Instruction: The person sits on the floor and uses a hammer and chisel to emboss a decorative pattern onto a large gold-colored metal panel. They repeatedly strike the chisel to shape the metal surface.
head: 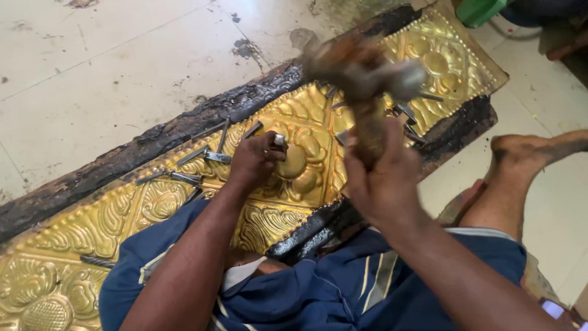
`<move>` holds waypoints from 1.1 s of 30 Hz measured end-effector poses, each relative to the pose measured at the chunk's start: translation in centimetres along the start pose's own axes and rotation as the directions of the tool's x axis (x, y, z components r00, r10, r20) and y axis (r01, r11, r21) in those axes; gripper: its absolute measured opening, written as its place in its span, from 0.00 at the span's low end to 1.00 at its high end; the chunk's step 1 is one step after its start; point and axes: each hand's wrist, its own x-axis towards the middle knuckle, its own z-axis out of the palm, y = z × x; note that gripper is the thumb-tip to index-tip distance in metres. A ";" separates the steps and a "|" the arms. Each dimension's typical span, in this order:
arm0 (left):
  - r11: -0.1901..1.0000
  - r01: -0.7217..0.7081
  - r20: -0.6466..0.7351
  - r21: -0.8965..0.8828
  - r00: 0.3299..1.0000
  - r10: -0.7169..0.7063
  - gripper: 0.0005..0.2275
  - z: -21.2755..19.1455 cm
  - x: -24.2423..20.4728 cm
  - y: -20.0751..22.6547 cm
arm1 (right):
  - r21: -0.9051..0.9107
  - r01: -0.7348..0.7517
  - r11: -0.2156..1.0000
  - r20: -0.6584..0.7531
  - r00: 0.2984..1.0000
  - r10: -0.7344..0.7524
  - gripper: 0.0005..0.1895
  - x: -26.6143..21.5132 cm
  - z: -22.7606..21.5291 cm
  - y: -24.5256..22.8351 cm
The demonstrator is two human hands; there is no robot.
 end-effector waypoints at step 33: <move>0.999 0.030 -0.120 0.036 0.992 -0.026 0.03 -0.4 0.1 -0.2 | -0.071 0.042 0.997 0.080 0.996 -0.037 0.18 1.3 0.2 2.2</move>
